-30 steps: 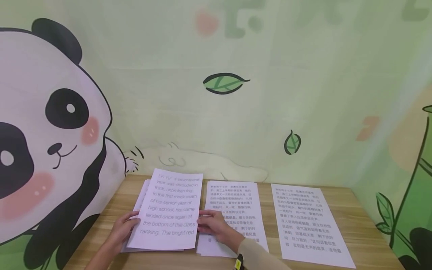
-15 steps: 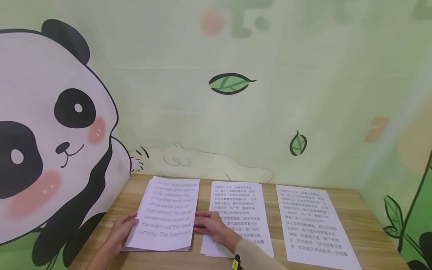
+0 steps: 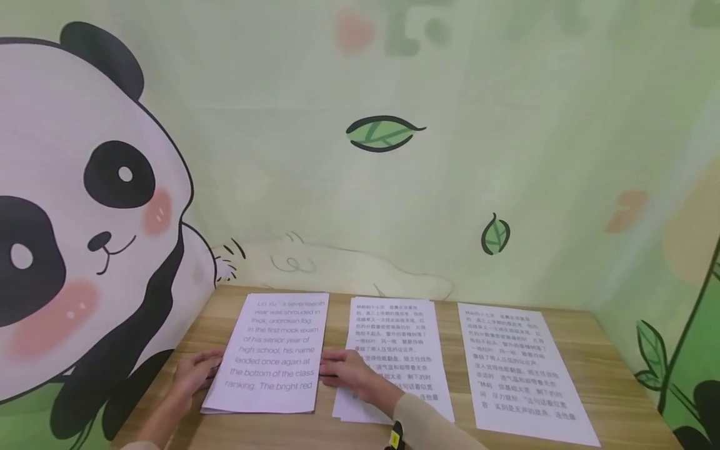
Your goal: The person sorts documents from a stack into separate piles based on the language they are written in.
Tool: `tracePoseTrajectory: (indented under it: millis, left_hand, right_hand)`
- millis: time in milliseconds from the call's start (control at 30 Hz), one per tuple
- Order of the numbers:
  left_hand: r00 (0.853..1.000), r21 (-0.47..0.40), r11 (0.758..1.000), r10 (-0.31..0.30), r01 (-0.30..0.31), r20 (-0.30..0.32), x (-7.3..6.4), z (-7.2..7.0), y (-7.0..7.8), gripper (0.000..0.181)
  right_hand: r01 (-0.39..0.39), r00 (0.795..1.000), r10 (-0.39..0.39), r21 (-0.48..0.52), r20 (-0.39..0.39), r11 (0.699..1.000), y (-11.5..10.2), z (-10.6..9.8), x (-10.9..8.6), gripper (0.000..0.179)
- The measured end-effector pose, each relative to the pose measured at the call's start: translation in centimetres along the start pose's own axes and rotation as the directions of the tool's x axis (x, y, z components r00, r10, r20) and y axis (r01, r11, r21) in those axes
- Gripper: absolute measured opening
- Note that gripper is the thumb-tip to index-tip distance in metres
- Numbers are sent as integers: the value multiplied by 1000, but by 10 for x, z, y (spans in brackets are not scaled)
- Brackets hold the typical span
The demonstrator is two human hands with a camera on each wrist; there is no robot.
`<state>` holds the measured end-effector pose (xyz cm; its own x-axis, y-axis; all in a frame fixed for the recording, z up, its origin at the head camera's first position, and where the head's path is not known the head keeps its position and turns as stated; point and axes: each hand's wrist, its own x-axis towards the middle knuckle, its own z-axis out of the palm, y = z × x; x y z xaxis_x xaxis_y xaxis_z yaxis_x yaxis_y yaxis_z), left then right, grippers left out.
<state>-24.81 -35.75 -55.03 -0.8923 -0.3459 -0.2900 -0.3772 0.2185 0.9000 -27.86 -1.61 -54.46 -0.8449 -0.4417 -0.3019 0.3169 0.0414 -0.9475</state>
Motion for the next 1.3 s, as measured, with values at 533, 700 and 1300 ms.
tracePoseTrajectory:
  millis: [533,700,1300]
  left_hand:
    - [997,44,997,64,-65,37,-17,23,42,46]
    - [986,61,993,95,-105,137,-27,49,60,43]
    - [922,109,974,146,-197,358,-58,143,75,37]
  right_hand:
    - [53,998,-59,-162,-29,985,-21,-54,-26,39]
    - [40,995,-60,-217,-83,975,-26,-82,-39,39]
    - [-70,938,-31,-277,-344,958,-24,-178,-92,38]
